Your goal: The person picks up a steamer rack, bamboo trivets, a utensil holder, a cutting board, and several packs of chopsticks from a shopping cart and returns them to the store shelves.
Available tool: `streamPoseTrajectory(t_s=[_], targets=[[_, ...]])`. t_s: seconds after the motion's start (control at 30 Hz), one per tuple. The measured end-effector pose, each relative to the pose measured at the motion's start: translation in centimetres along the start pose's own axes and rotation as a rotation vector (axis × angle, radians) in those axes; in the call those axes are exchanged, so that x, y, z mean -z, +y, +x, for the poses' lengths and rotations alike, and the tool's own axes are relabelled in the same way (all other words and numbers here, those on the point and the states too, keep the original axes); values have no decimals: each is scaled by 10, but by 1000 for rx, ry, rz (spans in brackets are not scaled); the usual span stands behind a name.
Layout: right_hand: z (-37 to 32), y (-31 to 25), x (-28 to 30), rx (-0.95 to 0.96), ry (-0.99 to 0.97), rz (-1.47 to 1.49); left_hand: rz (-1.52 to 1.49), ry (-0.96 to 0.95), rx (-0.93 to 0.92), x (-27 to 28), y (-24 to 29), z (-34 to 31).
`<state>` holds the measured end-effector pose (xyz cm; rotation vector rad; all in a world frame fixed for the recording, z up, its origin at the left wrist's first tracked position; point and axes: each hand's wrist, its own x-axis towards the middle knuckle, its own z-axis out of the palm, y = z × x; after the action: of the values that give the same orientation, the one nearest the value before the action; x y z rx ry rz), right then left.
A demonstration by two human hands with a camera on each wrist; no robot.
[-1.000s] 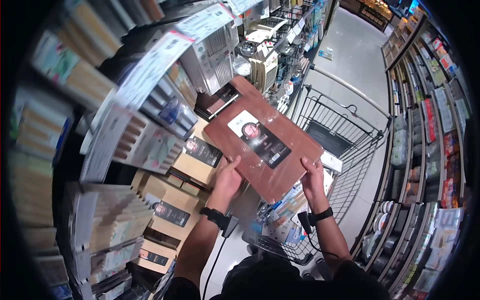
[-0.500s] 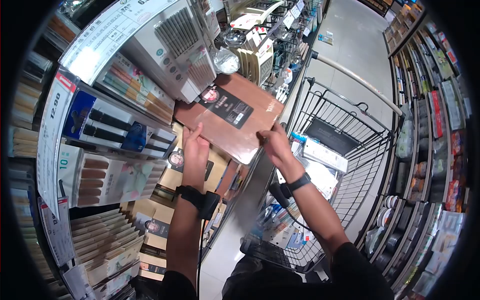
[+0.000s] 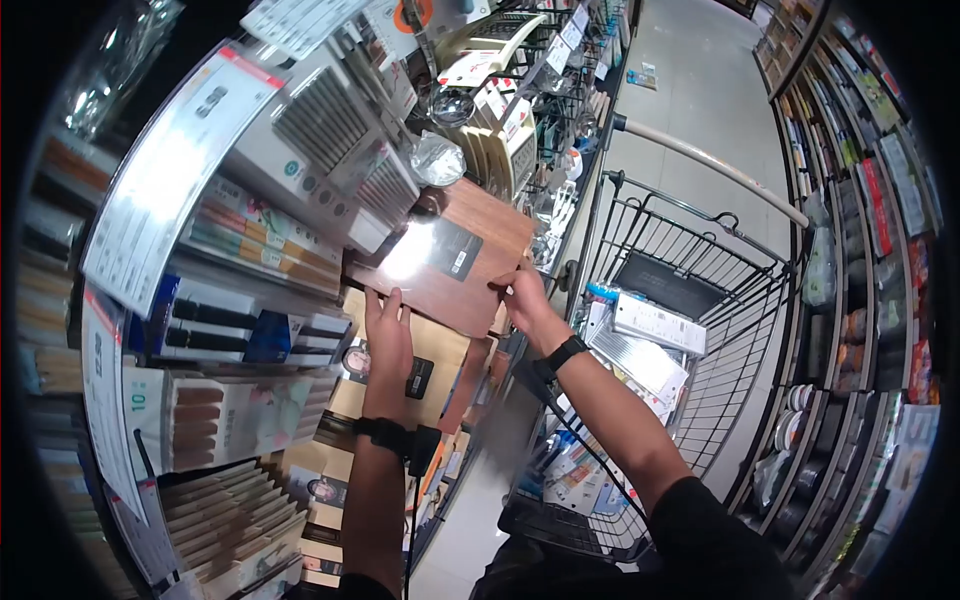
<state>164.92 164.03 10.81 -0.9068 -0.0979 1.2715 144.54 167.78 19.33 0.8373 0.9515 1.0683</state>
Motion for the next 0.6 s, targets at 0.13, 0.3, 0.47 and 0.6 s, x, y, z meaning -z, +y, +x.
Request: streamPoseTrajectory(t_s=[0.13,0.3,0.47,0.6], targets=[[7,9,-8,9,37,-19,64,-68,-38,2,1,0],[17,10,-13,18,139,-84,0,-27,-51,4,-3,6],[51,39,-1,12,253,-225,33,0,-39,5,-10,10],[74,73,9,278,408,-573,145,27,-47,9,-16,15]])
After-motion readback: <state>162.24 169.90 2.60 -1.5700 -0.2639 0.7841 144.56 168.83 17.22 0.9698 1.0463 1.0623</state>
